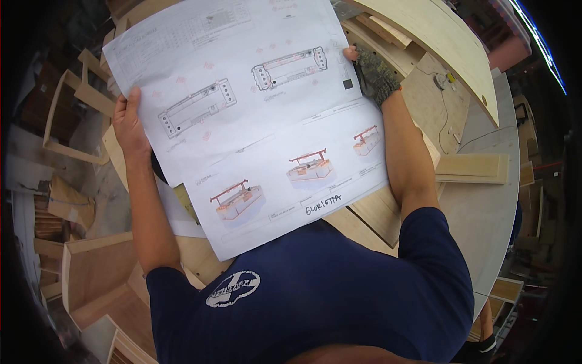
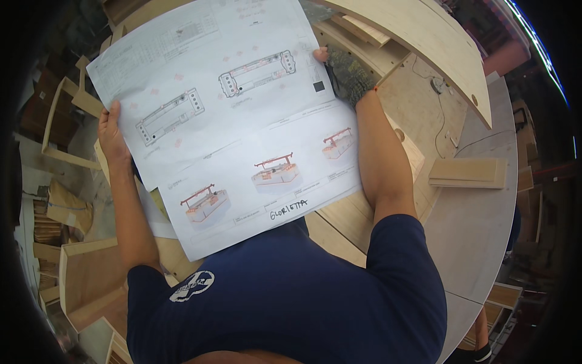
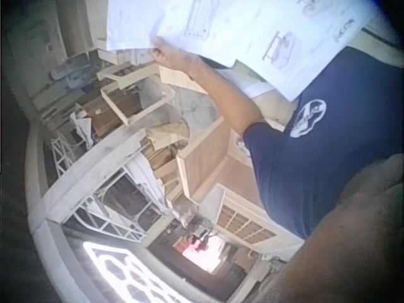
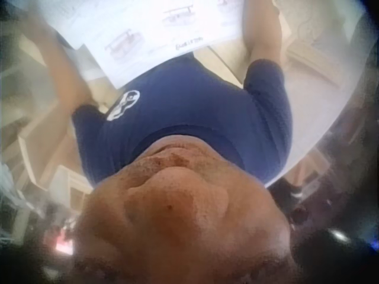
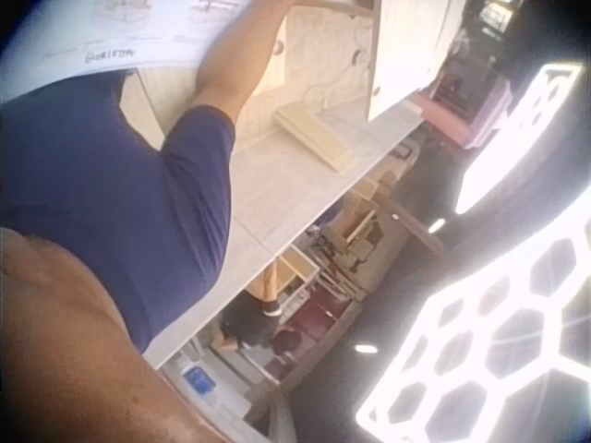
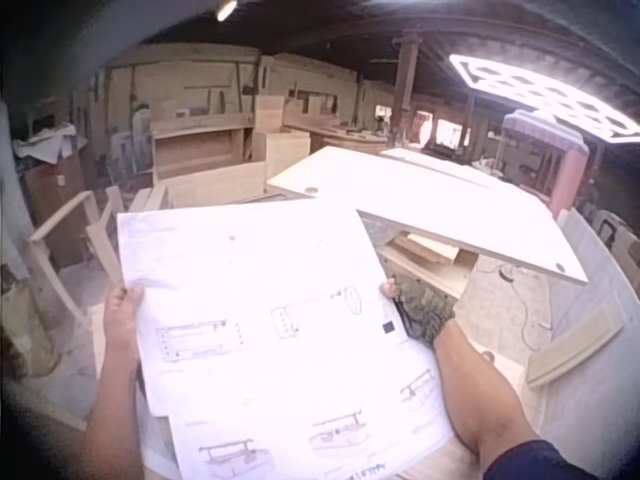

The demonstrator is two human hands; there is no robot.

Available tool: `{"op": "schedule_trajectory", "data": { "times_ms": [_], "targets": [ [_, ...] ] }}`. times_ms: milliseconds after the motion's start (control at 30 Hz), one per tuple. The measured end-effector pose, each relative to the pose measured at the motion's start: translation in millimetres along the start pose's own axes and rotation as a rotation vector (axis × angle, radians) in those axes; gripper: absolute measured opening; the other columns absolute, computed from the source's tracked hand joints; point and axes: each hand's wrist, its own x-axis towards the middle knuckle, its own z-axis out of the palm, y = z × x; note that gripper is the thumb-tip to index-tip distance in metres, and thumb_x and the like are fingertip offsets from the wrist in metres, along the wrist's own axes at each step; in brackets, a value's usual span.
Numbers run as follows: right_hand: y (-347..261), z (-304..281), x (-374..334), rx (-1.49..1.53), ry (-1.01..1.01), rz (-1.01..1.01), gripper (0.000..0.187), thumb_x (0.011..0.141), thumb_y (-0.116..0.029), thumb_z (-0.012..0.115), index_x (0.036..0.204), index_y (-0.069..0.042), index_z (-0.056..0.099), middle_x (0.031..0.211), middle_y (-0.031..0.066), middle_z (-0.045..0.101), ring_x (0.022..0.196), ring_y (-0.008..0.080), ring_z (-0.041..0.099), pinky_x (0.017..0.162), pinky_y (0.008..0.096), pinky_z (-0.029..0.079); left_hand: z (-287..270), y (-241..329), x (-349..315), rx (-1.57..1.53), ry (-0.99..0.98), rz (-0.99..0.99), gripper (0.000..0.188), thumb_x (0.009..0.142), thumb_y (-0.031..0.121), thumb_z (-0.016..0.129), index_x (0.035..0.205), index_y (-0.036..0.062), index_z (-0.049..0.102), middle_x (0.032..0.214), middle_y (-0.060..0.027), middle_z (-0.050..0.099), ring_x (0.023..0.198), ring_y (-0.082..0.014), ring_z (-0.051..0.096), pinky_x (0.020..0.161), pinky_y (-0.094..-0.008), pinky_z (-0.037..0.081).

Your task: The recorder is reading and examining blueprints for a woodworking project.

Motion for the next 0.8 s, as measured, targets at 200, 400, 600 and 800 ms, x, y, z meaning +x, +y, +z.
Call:
{"op": "schedule_trajectory", "data": {
  "times_ms": [200,400,600,800],
  "targets": [
    [20,-26,25,-0.282,-0.007,-0.273,0.031,0.076,-0.023,0.079,0.095,-0.007,0.062,0.086,0.0006,0.059,0.073,0.0118,0.057,0.061,0.0234,0.055,6,3,1,0.033,0.019,-0.014,0.02,0.095,0.014,0.063,0.105,-0.0023,0.059,0.101,-0.0094,0.067,0.084,-0.0128,0.065,0.076,-0.0248,0.055],
    [11,-17,6,-0.522,-0.03,-0.193,0.051,0.092,-0.052,0.052,0.113,-0.006,0.064,0.108,0.0102,0.067,0.1,0.0216,0.06,0.088,0.0325,0.048,1,-1,0,0.015,0.005,-0.013,0.02,0.095,0.014,0.062,0.106,-0.0019,0.059,0.1,-0.0087,0.067,0.084,-0.012,0.065,0.076,-0.0238,0.054],
    [8,-15,7,-0.608,0.047,-0.203,0.046,0.091,-0.045,0.059,0.112,-0.005,0.065,0.105,0.0094,0.067,0.098,0.0183,0.06,0.088,0.0303,0.048,5,1,-1,0.001,-0.002,-0.007,0.019,0.095,0.014,0.062,0.106,-0.0015,0.059,0.1,-0.0087,0.067,0.085,-0.012,0.065,0.076,-0.0236,0.054],
    [7,-10,6,-0.26,-0.027,-0.078,0.038,0.087,-0.034,0.069,0.109,-0.004,0.066,0.098,0.008,0.067,0.089,0.0151,0.061,0.082,0.0295,0.05,2,0,-1,0.012,0.004,0.002,0.019,0.095,0.014,0.062,0.105,-0.0019,0.059,0.1,-0.0092,0.068,0.084,-0.0121,0.065,0.077,-0.0238,0.055]
  ]
}}
